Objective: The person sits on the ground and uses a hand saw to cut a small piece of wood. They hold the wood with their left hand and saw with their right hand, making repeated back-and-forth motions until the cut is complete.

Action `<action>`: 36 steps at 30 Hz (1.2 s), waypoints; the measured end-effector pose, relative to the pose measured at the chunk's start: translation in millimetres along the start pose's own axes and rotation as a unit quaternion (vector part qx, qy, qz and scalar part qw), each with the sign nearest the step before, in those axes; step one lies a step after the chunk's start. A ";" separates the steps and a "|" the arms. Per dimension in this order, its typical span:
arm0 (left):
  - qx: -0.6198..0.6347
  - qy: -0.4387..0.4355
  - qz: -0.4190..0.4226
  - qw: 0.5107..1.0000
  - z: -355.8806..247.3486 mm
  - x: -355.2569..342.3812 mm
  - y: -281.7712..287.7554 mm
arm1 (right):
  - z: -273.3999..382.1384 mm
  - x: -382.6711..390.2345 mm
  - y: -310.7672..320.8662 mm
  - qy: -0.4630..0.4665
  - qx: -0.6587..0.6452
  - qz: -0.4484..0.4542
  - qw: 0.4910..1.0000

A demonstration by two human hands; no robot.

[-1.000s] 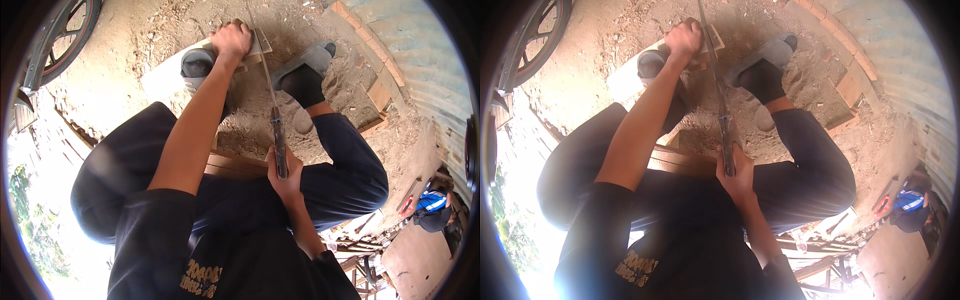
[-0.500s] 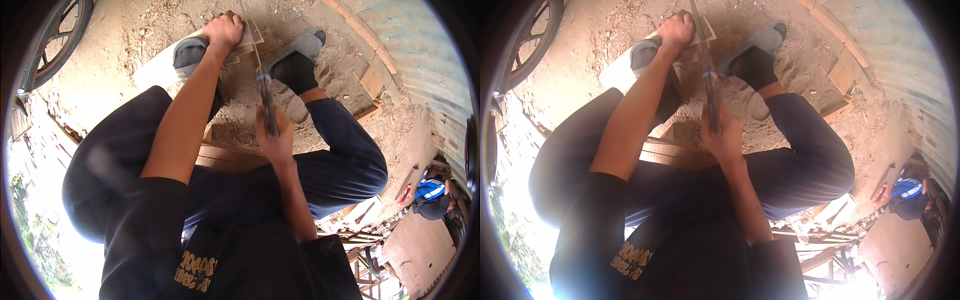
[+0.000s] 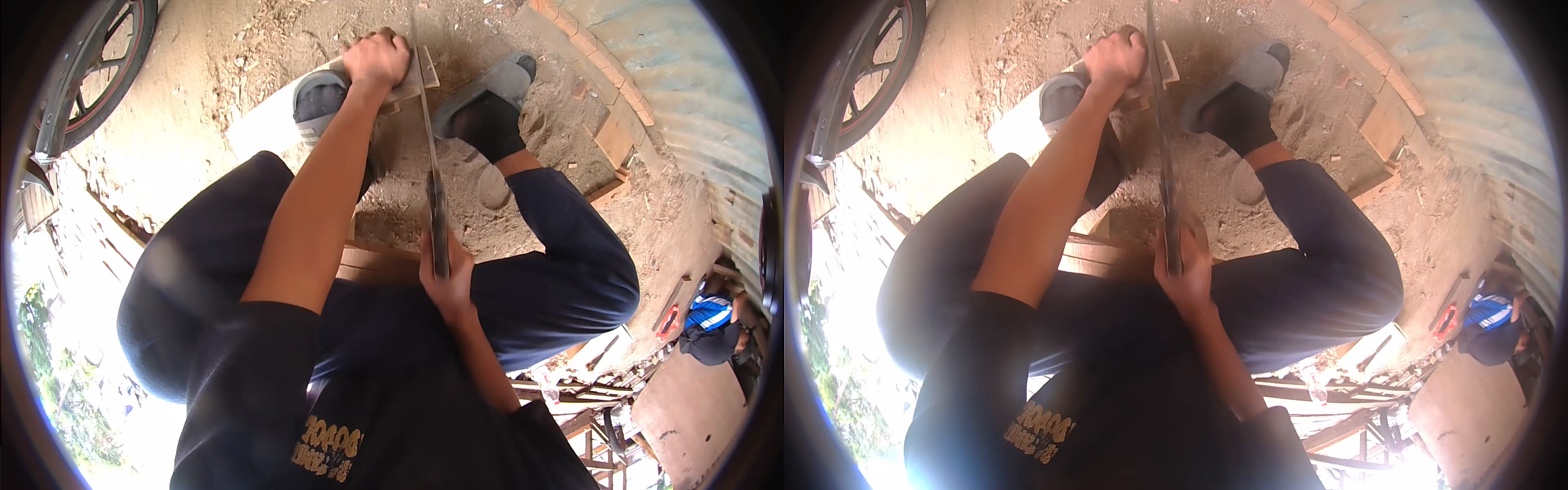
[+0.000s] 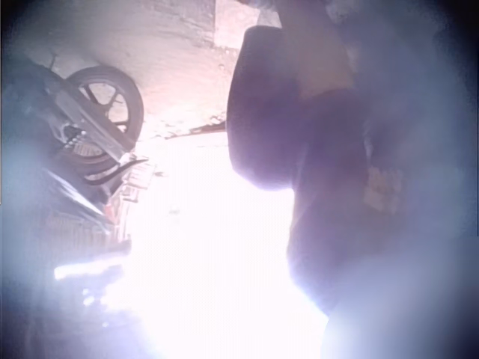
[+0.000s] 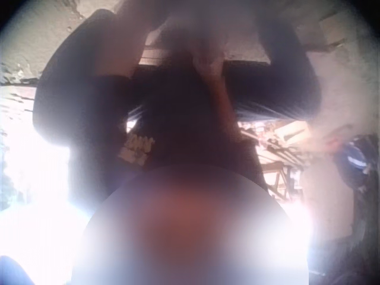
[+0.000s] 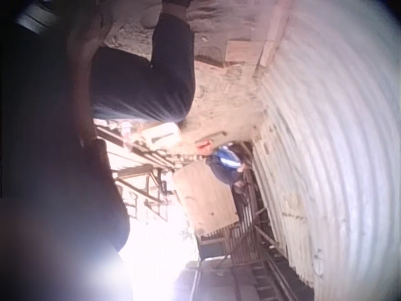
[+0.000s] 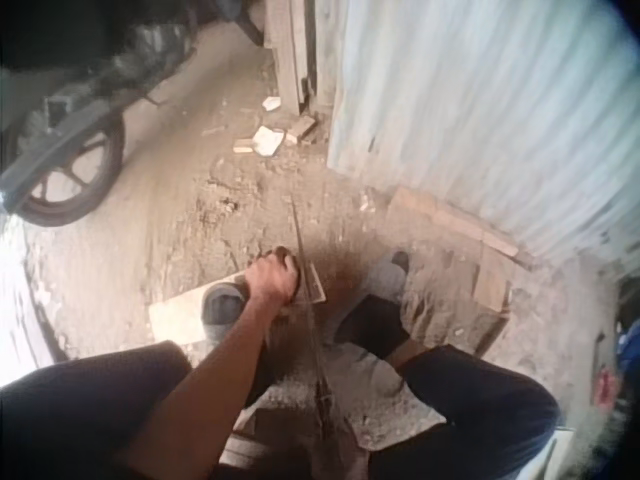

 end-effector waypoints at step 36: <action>-0.128 -0.158 -0.065 0.977 8.0 -29.6 -55.1 | 8.6 -58.2 4.6 -0.044 -0.041 0.021 0.998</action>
Point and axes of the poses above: each hand's wrist, its own x-axis away from the middle knuckle, its own y-axis out of the back of the hand, z = x × y, the point moved 3 cm from there along -x, towards the middle knuckle, and after that the axes turned 5 degrees about y, right-handed, at the moved point
